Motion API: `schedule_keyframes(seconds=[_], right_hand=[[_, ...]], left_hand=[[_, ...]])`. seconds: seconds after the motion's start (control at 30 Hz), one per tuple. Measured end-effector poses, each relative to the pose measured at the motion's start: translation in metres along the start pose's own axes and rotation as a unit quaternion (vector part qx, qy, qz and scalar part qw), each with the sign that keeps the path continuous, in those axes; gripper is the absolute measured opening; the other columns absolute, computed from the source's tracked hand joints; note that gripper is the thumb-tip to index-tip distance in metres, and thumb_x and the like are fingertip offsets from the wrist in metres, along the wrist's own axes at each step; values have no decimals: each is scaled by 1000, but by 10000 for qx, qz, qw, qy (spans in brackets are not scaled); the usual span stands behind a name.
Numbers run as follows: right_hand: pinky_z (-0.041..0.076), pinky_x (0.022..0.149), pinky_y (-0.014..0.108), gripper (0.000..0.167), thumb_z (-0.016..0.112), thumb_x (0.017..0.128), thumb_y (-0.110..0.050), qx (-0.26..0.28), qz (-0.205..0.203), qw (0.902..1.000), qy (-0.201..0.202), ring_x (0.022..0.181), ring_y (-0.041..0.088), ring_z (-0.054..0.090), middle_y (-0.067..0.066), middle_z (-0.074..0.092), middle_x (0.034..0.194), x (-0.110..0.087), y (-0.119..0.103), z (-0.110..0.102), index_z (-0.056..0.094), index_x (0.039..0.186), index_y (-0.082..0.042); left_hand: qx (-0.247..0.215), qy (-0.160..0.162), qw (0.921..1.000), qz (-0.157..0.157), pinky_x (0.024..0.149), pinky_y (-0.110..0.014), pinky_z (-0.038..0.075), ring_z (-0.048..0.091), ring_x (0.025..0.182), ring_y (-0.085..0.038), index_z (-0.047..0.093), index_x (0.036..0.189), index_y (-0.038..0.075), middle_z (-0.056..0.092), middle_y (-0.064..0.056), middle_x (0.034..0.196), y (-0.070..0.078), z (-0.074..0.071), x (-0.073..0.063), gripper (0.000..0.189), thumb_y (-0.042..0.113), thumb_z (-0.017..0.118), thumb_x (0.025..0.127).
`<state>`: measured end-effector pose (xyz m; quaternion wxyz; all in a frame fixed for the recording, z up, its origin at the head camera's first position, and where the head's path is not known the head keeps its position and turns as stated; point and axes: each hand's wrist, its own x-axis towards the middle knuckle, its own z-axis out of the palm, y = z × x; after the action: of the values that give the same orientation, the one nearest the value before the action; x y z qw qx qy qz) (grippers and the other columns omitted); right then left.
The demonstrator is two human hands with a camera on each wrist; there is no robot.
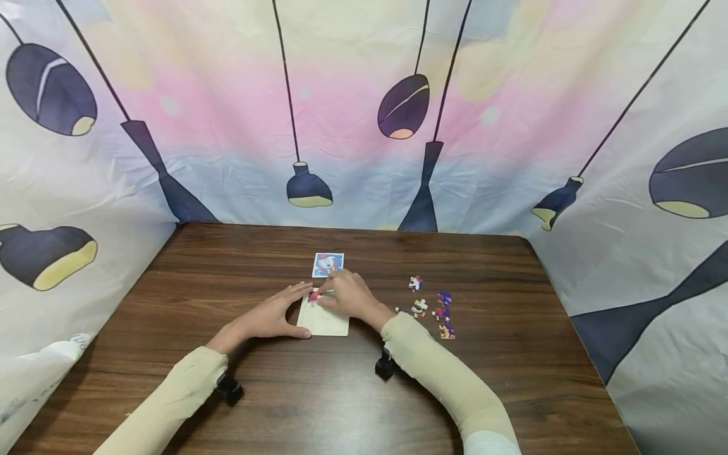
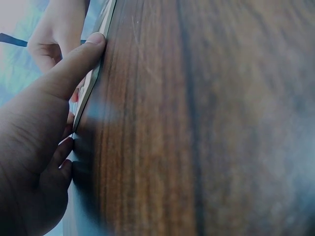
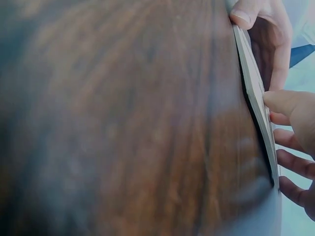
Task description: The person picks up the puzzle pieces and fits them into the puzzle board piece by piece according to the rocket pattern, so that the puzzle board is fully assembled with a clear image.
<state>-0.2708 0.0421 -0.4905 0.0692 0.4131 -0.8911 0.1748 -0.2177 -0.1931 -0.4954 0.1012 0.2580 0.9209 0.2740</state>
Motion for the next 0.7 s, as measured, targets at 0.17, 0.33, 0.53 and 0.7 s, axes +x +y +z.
schedule_keyframes(seconds=[0.17,0.33,0.53,0.7], right_hand=[[57,82,34,23,75,94,-35,-38,42,10000,67,98,16,67,-2,75,109,0,-2,2,82,109,-19],[57,86,35,25,72,97,-33,61,24,10000,18,102,17,68,-1,75,112,-1,0,0,81,113,-17],[54,98,43,29,67,100,-31,504,302,9983,39,114,23,66,5,73,122,-10,10,-18,77,120,-13],[53,99,46,30,67,100,-32,698,462,9963,210,116,24,65,6,72,123,-24,20,-37,76,122,-12]], left_hand=[[-53,-20,10000,17,119,-64,26,18,155,-39,33,161,8,29,-11,167,1,0,0,111,67,79,78],[-37,-6,10000,7,119,-63,25,18,156,-37,34,160,11,28,-9,167,1,0,-1,109,66,79,78],[-54,11,10000,-52,120,-63,25,16,156,-37,35,161,13,27,-8,168,0,1,-1,108,67,79,78],[25,8,10000,-24,120,-64,24,17,156,-37,36,160,15,26,-7,168,-1,1,0,106,67,78,78]])
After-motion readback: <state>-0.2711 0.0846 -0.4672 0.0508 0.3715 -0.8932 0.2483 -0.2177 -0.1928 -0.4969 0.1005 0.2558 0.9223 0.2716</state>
